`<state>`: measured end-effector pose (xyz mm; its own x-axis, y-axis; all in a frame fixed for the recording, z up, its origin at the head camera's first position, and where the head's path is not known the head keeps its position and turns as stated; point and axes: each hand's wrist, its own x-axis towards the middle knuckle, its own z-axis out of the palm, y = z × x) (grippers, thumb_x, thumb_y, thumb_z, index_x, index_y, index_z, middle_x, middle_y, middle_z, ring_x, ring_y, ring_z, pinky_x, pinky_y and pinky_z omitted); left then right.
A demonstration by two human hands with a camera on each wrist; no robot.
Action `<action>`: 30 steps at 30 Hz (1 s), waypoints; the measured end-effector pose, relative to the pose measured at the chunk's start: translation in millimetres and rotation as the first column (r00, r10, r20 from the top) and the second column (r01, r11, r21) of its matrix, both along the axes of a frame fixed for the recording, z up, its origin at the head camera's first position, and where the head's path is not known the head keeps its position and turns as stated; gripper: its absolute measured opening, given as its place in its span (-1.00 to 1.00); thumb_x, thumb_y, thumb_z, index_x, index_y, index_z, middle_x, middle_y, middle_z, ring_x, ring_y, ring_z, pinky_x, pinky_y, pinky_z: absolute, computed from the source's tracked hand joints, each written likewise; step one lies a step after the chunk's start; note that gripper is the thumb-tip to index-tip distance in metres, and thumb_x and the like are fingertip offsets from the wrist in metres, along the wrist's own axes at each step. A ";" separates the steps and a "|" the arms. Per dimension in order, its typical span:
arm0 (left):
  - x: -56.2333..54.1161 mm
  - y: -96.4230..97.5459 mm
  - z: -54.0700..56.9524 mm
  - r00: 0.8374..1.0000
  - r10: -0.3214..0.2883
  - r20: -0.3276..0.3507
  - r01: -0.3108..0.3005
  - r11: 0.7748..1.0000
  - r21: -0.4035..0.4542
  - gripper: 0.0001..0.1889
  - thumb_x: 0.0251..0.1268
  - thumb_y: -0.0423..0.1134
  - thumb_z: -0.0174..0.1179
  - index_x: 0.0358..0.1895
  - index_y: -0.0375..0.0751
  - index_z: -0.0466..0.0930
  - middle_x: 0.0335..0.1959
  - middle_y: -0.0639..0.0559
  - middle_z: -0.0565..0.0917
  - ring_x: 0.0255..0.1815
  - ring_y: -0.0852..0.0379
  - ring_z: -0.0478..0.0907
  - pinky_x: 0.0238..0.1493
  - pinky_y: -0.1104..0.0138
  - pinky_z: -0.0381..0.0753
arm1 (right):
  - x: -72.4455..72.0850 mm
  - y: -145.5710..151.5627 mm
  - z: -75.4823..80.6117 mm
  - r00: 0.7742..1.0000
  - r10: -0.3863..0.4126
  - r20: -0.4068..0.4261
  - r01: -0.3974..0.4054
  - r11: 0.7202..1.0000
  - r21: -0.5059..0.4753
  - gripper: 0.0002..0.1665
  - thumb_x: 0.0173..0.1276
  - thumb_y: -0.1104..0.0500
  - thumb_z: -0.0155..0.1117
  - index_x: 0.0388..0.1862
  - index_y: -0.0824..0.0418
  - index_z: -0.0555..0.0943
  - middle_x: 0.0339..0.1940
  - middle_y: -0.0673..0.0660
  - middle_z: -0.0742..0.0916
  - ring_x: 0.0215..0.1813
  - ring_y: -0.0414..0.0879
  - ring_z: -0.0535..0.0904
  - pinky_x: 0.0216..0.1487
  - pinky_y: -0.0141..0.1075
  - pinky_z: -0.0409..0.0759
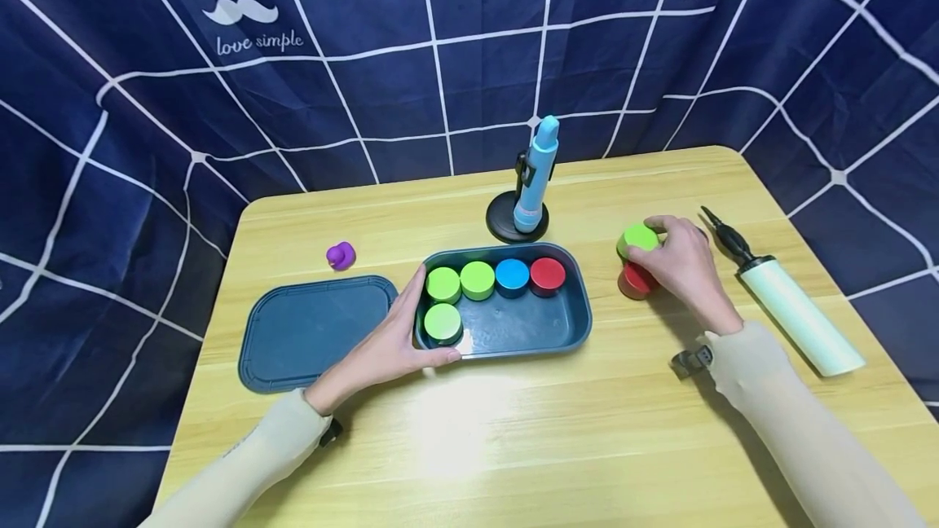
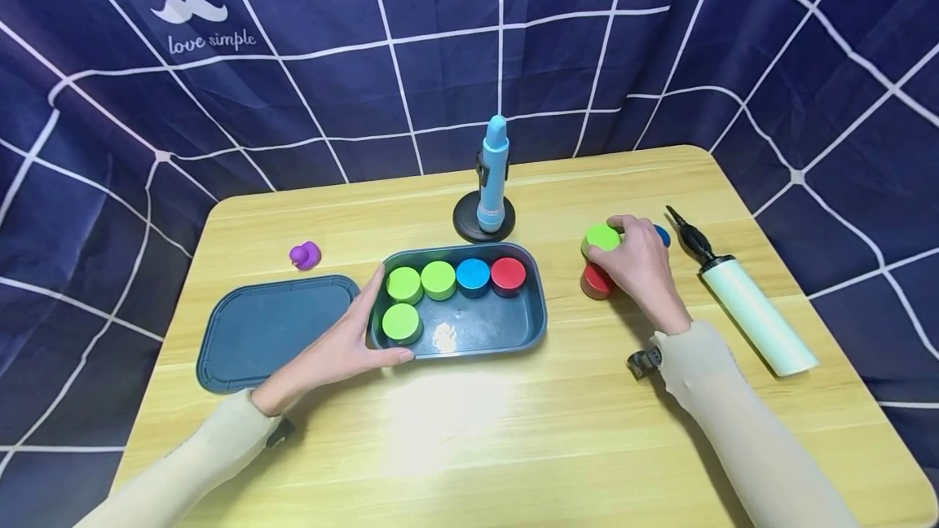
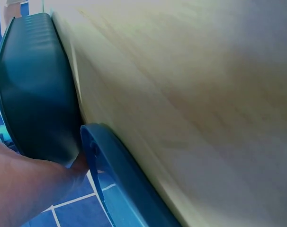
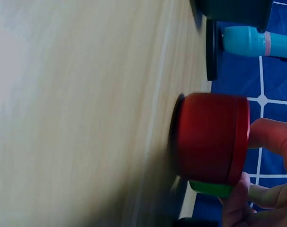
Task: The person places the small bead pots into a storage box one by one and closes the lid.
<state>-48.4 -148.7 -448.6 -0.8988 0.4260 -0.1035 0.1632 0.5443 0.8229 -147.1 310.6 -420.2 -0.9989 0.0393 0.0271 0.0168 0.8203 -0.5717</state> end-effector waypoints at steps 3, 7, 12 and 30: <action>0.2 0.0 -0.5 1.000 -0.001 0.005 0.001 1.000 0.005 0.44 0.21 0.29 0.59 0.83 0.17 -0.44 0.83 0.11 -0.28 0.80 -0.02 -0.25 0.63 -0.28 0.02 | 3.7 -2.6 2.6 1.000 0.005 -0.012 -0.005 1.000 -0.023 -0.20 0.41 -0.02 0.47 0.42 0.49 0.54 0.20 0.52 0.61 0.16 0.38 0.46 0.10 0.19 0.39; 0.8 0.1 -1.4 1.000 -0.002 0.006 0.002 1.000 0.006 0.44 0.21 0.30 0.59 0.83 0.18 -0.44 0.83 0.11 -0.28 0.80 -0.03 -0.24 0.63 -0.28 0.03 | 11.5 -6.6 6.3 0.999 0.009 -0.040 -0.011 0.999 -0.033 -0.24 0.43 -0.07 0.47 0.41 0.40 0.59 0.06 0.41 0.64 0.04 0.27 0.50 -0.02 0.06 0.40; 1.2 -0.7 -1.8 1.000 0.001 0.007 -0.001 1.000 0.003 0.44 0.21 0.30 0.59 0.82 0.20 -0.44 0.83 0.11 -0.28 0.80 -0.03 -0.24 0.62 -0.29 0.03 | 21.0 -13.0 12.5 0.996 0.013 -0.088 -0.018 0.998 -0.054 -0.23 0.45 -0.15 0.49 0.42 0.33 0.62 0.00 0.32 0.63 -0.07 0.14 0.52 -0.12 -0.03 0.42; 1.5 1.2 1.3 1.000 -0.004 -0.019 0.004 1.000 0.001 0.44 0.21 0.27 0.60 0.83 0.14 -0.42 0.83 0.02 -0.26 0.80 -0.14 -0.24 0.60 -0.36 0.02 | 44.6 -38.3 20.9 0.917 0.144 -0.372 -0.204 0.971 -0.126 -0.45 0.28 0.16 0.64 0.25 0.21 0.76 -0.11 0.09 0.72 -0.29 -0.03 0.63 -0.26 -0.55 0.47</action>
<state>-46.9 -147.5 -447.3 -0.8991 0.4293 -0.0859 0.1809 0.5430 0.8201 -102.5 272.3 -399.3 -0.9146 -0.1006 0.3917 -0.3478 0.6898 -0.6350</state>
